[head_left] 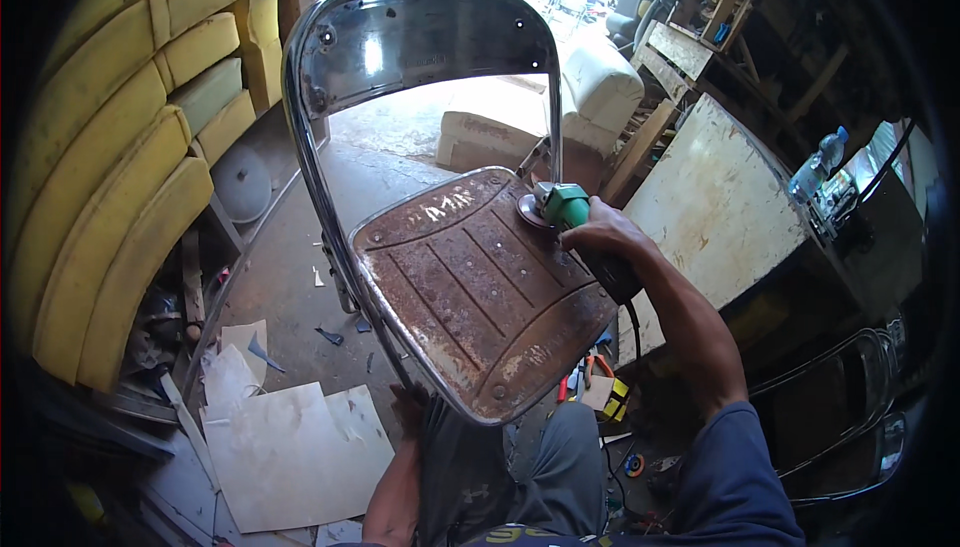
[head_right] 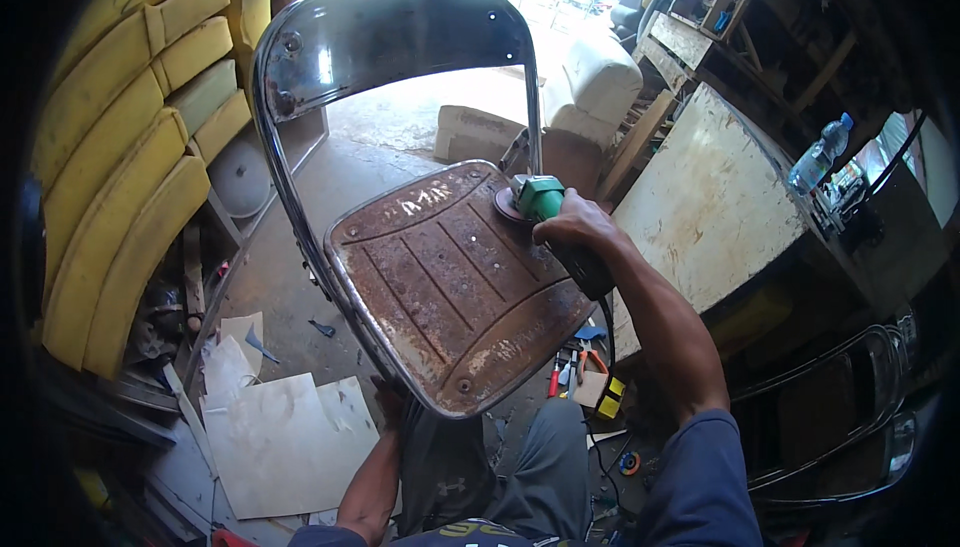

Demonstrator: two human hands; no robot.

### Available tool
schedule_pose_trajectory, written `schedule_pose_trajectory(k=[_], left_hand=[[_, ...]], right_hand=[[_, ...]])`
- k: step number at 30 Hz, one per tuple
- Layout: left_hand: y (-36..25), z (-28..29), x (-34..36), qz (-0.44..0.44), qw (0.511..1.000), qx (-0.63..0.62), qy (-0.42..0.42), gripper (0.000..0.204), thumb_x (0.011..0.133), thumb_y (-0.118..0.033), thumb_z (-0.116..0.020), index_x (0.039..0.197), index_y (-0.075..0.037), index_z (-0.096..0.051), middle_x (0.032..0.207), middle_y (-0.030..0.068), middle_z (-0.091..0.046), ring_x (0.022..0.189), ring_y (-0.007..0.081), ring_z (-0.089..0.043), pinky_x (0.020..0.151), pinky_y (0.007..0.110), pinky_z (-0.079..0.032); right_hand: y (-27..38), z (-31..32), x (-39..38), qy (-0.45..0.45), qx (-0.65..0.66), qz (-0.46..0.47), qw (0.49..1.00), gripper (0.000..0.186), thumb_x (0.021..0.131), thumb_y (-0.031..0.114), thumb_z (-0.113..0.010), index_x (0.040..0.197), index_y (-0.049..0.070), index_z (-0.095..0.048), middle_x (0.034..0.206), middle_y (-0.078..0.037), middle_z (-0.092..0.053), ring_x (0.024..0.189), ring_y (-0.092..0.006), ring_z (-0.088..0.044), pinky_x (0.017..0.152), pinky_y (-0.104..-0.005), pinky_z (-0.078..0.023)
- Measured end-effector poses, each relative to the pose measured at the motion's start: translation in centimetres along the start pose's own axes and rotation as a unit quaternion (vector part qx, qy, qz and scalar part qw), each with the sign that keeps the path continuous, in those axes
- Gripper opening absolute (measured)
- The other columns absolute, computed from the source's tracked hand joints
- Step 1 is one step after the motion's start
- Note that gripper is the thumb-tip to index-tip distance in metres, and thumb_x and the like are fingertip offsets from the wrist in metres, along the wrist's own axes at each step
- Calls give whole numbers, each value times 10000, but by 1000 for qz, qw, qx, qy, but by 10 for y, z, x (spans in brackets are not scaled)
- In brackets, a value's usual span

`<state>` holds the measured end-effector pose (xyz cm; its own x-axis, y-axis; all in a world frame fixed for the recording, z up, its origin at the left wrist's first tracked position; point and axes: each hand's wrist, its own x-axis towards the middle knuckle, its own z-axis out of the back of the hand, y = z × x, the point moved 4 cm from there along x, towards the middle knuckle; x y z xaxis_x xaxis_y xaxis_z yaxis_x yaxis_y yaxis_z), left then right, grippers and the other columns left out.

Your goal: The person uses a handheld power grinder to smooth the metal frame and seat of a folding chair, moving the tool across various rusty and uneven spots while holding the chair by hand.

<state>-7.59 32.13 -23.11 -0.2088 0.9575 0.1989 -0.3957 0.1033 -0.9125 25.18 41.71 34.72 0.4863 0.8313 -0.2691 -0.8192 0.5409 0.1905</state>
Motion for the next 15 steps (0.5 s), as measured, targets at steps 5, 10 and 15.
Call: schedule_pose_trajectory(k=[5, 10, 15], left_hand=[[-28, 18, 6, 21, 999, -19, 34, 380, 971, -291, -679, 1127, -62, -419, 601, 149, -649, 547, 427, -658, 475, 566, -467], [-108, 41, 5, -3, 999, 35, 37, 397, 972, -309, -679, 1134, -71, -406, 599, 147, -653, 547, 443, -649, 483, 570, -473], [-91, 39, 9, -42, 997, 59, 23, 423, 969, -291, -681, 1159, -67, -377, 573, 141, -630, 533, 448, -638, 474, 577, -469]], right_hand=[[27, -9, 15, -14, -5, 2, 1000, 921, 640, 447, -865, 1345, -33, -517, 1195, -223, -676, 1096, -325, -682, 908, -399, -545], [41, -9, 36, -21, 6, 3, 1000, 931, 646, 447, -854, 1361, -46, -521, 1219, -223, -675, 1118, -325, -682, 935, -391, -544], [85, -7, 58, -15, 0, 18, 1000, 944, 659, 436, -845, 1389, -60, -511, 1256, -221, -673, 1145, -321, -682, 945, -385, -552]])
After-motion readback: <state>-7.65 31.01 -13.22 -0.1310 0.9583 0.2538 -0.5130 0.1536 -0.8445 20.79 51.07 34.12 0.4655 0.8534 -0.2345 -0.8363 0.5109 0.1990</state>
